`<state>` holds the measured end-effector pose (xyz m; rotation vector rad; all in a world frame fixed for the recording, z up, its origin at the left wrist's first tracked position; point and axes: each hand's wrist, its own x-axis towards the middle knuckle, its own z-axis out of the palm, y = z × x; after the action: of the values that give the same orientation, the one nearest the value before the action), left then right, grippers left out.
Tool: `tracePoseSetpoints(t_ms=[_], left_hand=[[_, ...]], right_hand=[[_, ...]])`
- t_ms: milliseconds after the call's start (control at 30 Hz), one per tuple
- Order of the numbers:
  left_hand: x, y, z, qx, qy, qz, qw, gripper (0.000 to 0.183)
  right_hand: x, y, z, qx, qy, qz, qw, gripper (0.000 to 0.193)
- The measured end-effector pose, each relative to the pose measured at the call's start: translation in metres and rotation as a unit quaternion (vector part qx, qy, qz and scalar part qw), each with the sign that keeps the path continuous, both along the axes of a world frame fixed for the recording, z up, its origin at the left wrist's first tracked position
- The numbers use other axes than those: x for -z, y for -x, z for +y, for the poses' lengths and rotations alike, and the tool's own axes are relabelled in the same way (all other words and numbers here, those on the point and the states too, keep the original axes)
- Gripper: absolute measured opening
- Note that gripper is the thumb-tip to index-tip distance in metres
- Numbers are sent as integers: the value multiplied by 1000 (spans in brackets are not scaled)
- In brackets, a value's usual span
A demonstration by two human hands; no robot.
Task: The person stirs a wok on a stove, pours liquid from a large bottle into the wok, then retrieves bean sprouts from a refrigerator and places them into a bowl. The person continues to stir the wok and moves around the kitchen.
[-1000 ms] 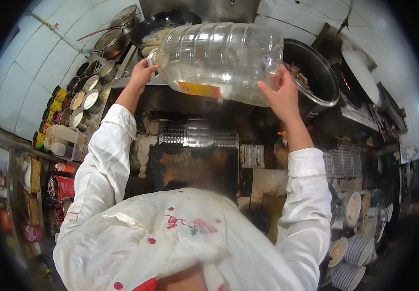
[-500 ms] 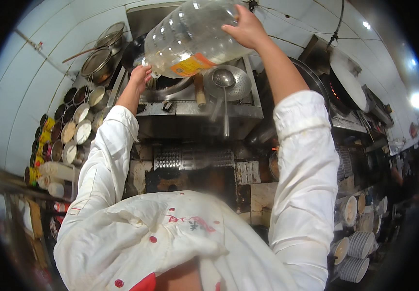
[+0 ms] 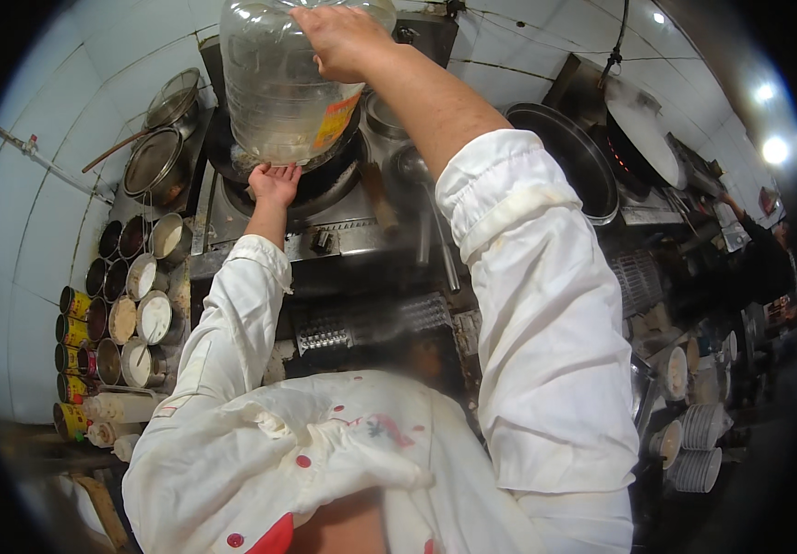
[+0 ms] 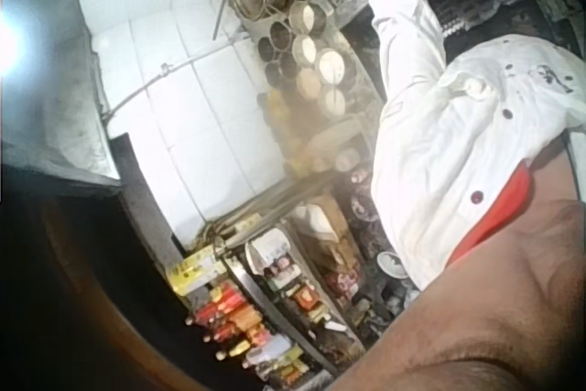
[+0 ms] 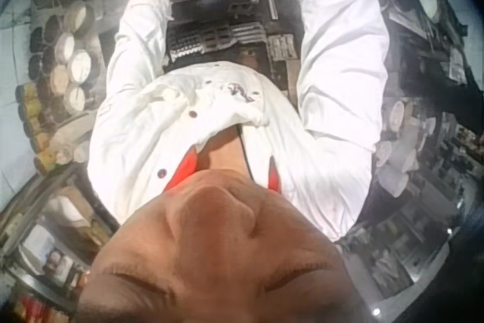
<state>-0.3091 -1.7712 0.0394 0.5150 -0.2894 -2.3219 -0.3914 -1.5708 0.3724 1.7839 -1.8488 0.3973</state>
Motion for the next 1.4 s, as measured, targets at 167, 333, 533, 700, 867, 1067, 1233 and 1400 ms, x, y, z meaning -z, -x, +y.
tracePoseSetpoints(t_ms=[167,333,533,700,867,1067,1233,1400], left_hand=[[19,19,26,-33,-51,15,998,62],[43,29,37,-24,-109,66,992,67],[59,29,30,-16,-96,66,993,66],[62,29,30,-25,-84,50,995,73],[52,29,33,-28,-81,18,996,83],[53,26,33,-17,-62,27,998,89],[61,27,28,-8,-58,29,998,89],[61,26,26,0,-55,16,998,88]], right_hand=[[10,8,-18,-39,-6,33,999,59],[23,13,-27,-37,-44,45,997,68],[29,8,-37,-31,-56,44,997,69],[33,-4,-36,-24,-57,51,997,67],[34,-7,-32,-16,-64,42,997,63],[32,-4,-33,-21,-55,38,998,64],[32,-3,-37,-14,-64,42,997,68],[33,5,-40,-13,-73,39,996,72]])
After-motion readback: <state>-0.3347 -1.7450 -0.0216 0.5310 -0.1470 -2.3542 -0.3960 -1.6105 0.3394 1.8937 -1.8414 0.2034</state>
